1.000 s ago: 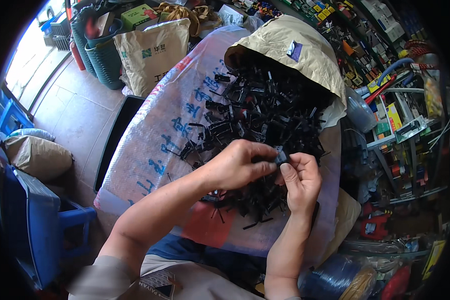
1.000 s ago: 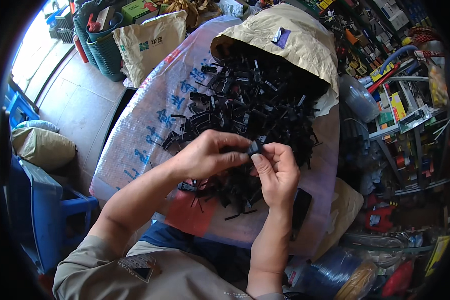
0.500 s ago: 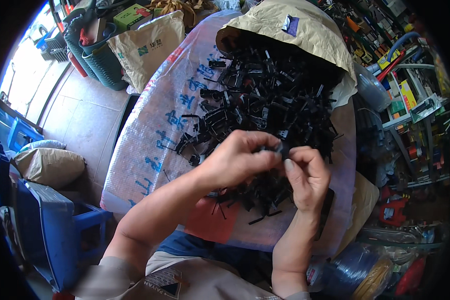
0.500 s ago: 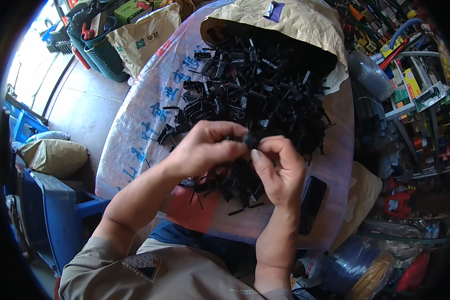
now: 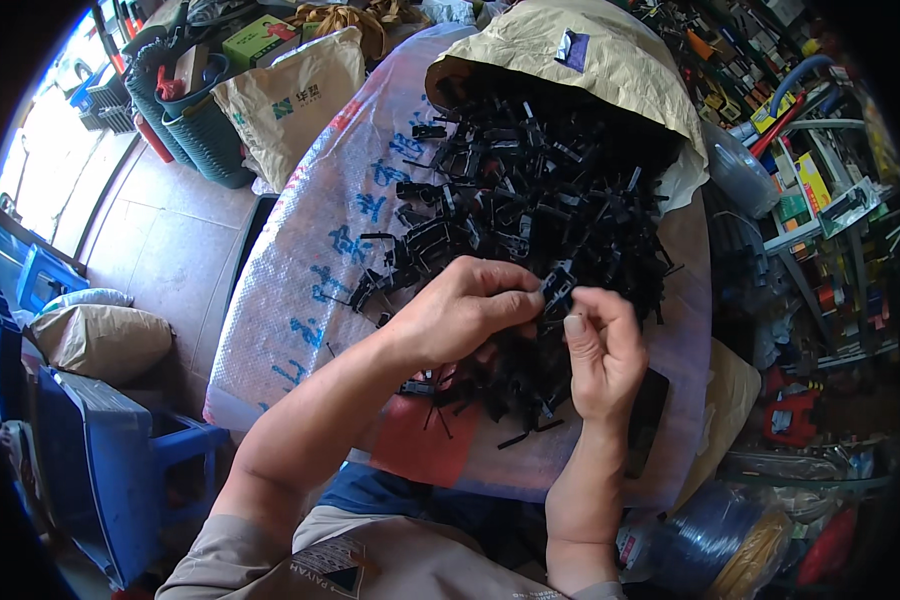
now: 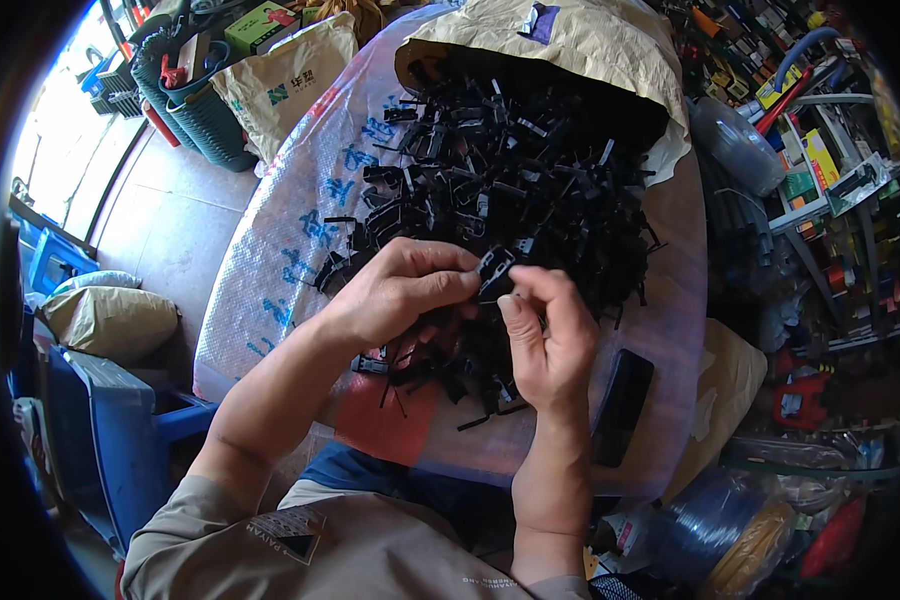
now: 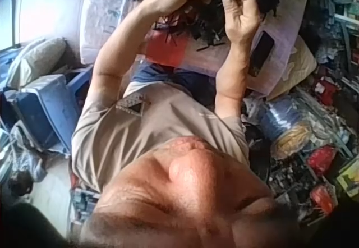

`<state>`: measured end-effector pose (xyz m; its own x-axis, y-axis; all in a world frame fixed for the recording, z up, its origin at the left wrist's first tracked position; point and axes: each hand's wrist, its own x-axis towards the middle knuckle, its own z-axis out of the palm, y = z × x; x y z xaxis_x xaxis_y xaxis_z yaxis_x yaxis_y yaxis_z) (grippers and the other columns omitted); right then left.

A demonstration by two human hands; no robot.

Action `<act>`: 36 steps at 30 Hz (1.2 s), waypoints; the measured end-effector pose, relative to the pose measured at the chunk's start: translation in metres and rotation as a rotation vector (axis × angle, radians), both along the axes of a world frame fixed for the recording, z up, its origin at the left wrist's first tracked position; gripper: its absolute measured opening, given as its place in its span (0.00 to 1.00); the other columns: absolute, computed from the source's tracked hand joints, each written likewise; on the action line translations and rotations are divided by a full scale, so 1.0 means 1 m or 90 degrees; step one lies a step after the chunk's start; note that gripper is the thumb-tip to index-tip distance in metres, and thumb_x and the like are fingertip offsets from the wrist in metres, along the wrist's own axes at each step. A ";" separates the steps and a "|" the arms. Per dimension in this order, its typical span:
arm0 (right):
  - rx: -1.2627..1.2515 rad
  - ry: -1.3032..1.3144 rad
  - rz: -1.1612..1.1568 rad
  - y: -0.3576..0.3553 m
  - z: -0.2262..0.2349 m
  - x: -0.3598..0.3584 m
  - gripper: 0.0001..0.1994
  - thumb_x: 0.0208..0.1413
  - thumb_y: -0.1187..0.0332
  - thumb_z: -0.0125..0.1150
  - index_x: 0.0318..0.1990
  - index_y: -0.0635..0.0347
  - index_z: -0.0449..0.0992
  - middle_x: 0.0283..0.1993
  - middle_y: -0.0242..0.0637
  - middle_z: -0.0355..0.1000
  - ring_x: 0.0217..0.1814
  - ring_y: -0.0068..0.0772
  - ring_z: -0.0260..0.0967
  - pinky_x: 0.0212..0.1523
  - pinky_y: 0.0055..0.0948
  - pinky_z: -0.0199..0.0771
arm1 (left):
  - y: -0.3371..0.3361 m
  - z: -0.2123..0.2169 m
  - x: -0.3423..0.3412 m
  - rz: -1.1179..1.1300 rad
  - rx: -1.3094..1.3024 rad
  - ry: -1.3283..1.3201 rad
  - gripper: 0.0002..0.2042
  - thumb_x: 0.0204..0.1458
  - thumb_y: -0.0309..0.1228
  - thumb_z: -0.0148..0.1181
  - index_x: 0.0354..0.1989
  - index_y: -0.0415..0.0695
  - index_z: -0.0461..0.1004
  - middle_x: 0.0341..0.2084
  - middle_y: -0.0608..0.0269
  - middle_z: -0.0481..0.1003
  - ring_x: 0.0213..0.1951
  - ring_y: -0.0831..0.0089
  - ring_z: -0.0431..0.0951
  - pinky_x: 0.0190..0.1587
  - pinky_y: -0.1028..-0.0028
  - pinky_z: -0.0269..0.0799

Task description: Sorting and inspecting small black plastic components on a table.

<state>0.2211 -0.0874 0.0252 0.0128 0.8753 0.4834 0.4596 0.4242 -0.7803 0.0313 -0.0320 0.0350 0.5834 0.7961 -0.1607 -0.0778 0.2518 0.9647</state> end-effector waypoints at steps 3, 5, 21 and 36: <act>-0.029 0.176 0.111 0.006 0.000 0.001 0.12 0.61 0.72 0.60 0.50 0.65 0.73 0.43 0.32 0.72 0.35 0.16 0.65 0.37 0.15 0.66 | 0.001 -0.005 -0.003 -0.150 -0.040 -0.055 0.09 0.58 0.33 0.54 0.37 0.40 0.77 0.22 0.69 0.75 0.18 0.83 0.68 0.21 0.82 0.66; -0.061 0.181 0.150 0.005 -0.001 0.008 0.11 0.61 0.74 0.59 0.50 0.64 0.73 0.42 0.30 0.72 0.34 0.14 0.64 0.37 0.14 0.65 | 0.000 -0.005 -0.003 -0.151 -0.024 -0.056 0.10 0.59 0.34 0.55 0.37 0.40 0.77 0.22 0.69 0.74 0.18 0.83 0.68 0.21 0.82 0.66; -0.065 0.180 0.085 0.006 -0.002 0.003 0.07 0.59 0.80 0.55 0.44 0.66 0.75 0.46 0.32 0.71 0.34 0.16 0.70 0.37 0.17 0.73 | -0.008 -0.020 0.019 0.154 0.547 0.113 0.11 0.55 0.32 0.60 0.37 0.34 0.77 0.27 0.49 0.77 0.31 0.52 0.79 0.34 0.63 0.75; 0.194 -0.136 0.020 0.013 -0.008 -0.016 0.09 0.52 0.79 0.64 0.41 0.64 0.76 0.47 0.41 0.75 0.41 0.30 0.72 0.39 0.25 0.72 | -0.004 -0.019 0.012 0.099 -0.201 -0.320 0.11 0.56 0.34 0.62 0.43 0.42 0.75 0.29 0.67 0.75 0.20 0.79 0.70 0.19 0.80 0.64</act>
<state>0.2051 -0.0743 0.0168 -0.1410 0.6896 0.7103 0.5818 0.6382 -0.5042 0.0437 -0.0356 0.0161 0.5294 0.8371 -0.1383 -0.5626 0.4683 0.6813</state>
